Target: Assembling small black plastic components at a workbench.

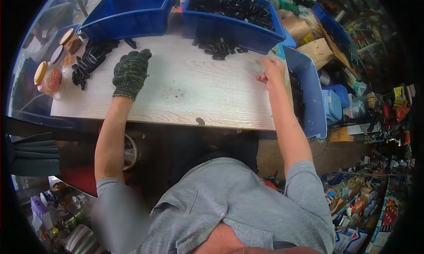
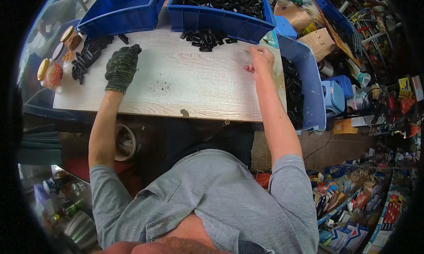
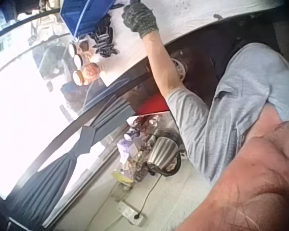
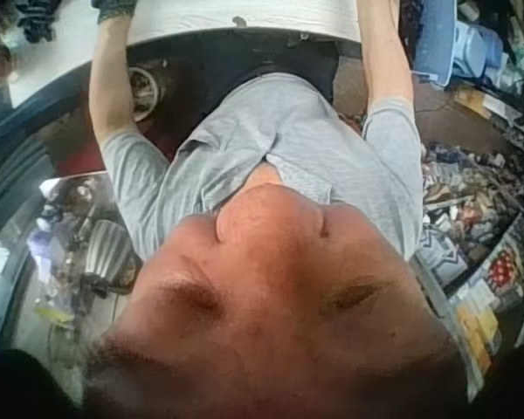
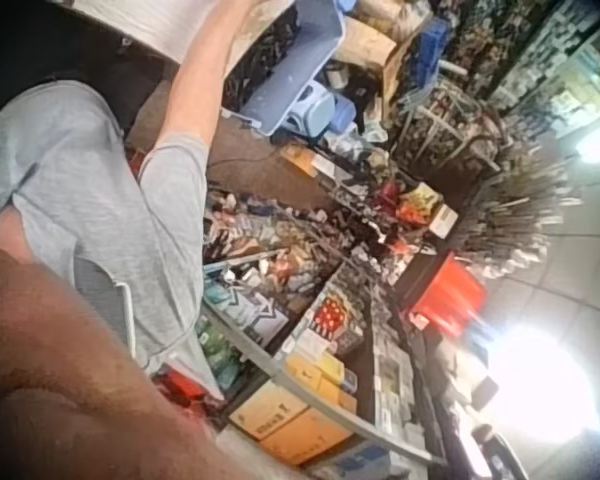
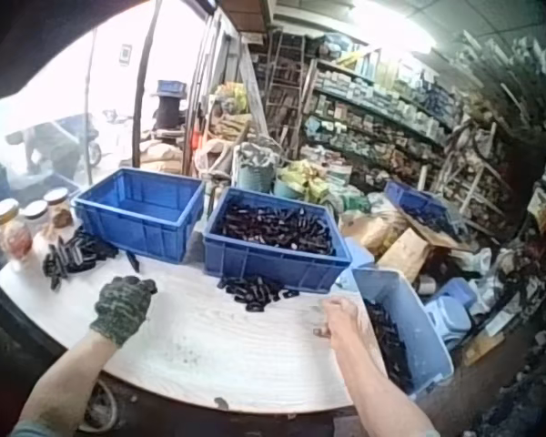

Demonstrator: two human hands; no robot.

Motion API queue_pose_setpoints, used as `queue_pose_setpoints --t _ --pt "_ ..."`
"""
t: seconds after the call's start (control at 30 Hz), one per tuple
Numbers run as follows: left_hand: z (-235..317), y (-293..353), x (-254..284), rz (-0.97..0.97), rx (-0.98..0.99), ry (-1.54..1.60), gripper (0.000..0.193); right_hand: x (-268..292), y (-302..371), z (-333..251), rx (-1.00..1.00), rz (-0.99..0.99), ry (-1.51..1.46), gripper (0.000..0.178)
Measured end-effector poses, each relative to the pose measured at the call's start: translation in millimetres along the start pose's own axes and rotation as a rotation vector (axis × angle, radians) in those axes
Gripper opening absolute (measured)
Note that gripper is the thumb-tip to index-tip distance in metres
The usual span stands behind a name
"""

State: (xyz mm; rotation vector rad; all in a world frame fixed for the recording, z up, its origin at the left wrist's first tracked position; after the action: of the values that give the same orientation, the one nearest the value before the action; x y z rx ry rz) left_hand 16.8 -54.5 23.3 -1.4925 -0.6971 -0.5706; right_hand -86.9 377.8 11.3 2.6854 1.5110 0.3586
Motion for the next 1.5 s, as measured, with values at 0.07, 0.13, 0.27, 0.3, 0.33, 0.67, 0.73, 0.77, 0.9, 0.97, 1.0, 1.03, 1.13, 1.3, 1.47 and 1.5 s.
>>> queue_pose_setpoints --t 0.07,0.13,0.27,0.3,0.33,0.67,0.73,0.77,0.9,0.97,1.0,1.03,1.13,1.3,1.47,1.5 --pt "14.4 1.5 4.9 -0.067 -0.061 0.005 0.028 -18.0 -0.4 -1.8 0.064 -0.079 0.085 0.019" --pt "29.6 2.5 8.9 -0.103 -0.09 0.007 0.028 -28.1 -3.2 -5.6 0.128 -0.053 0.159 0.02" --pt "62.8 9.5 19.0 -0.15 -0.23 0.074 0.032 -46.4 -1.1 -15.8 0.303 -0.032 0.351 0.023" --pt "68.8 10.8 22.4 -0.133 -0.233 0.125 0.033 -51.0 -0.5 -18.9 0.353 -0.049 0.398 0.024" --pt "73.4 12.0 26.1 -0.115 -0.235 0.174 0.034 -56.0 1.1 -22.2 0.405 -0.069 0.444 0.026" --pt "63.5 18.7 41.1 0.303 -0.032 0.413 0.032 -53.9 -4.2 -16.8 0.438 -0.13 0.545 0.021" --pt "61.3 22.4 43.7 0.399 0.093 0.536 0.034 -49.8 -1.3 -6.3 0.224 -0.192 0.286 0.021" --pt "68.2 26.7 40.4 0.346 0.124 0.566 0.034 -49.0 4.0 -0.1 0.166 -0.253 0.238 0.021" --pt "131.0 32.7 46.0 0.407 0.194 0.783 0.035 -50.7 61.6 11.4 -0.039 -0.459 0.048 0.02" --pt "154.4 28.7 48.6 0.401 0.199 0.838 0.036 -55.4 86.8 16.7 -0.038 -0.558 0.017 0.018" --pt "167.0 20.0 49.4 0.226 0.194 0.898 0.036 -57.3 98.0 17.4 -0.037 -0.636 -0.014 0.017" --pt "175.8 16.0 46.4 0.049 0.189 0.954 0.036 -59.7 107.0 17.2 -0.037 -0.714 -0.047 0.016" --pt "175.5 19.6 34.9 -0.027 0.234 1.004 0.036 -59.9 114.2 16.8 -0.018 -0.7 -0.061 0.016" --pt "174.3 24.5 27.2 0.006 0.259 1.071 0.034 -58.8 129.7 13.8 -0.03 -0.648 -0.129 0.018" --pt "171.9 31.8 12.4 -0.03 0.455 1.249 0.027 -60.9 138.9 18.3 -0.021 -0.573 -0.095 0.019" --pt "169.5 31.5 10.3 0.011 0.54 1.286 0.023 -61.0 139.4 18.4 0.011 -0.592 -0.077 0.02"
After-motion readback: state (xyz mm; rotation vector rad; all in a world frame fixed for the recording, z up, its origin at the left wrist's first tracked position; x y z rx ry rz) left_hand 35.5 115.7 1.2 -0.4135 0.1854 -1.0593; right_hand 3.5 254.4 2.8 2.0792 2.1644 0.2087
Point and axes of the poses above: each hand's wrist, its own y-axis away from the middle knuckle, its own x-axis out of the back of the hand, z = x × y, the point moved 6 cm from there along -y, towards the middle knuckle, and after that the axes turned 13 degrees about z, right-handed, at the moved point
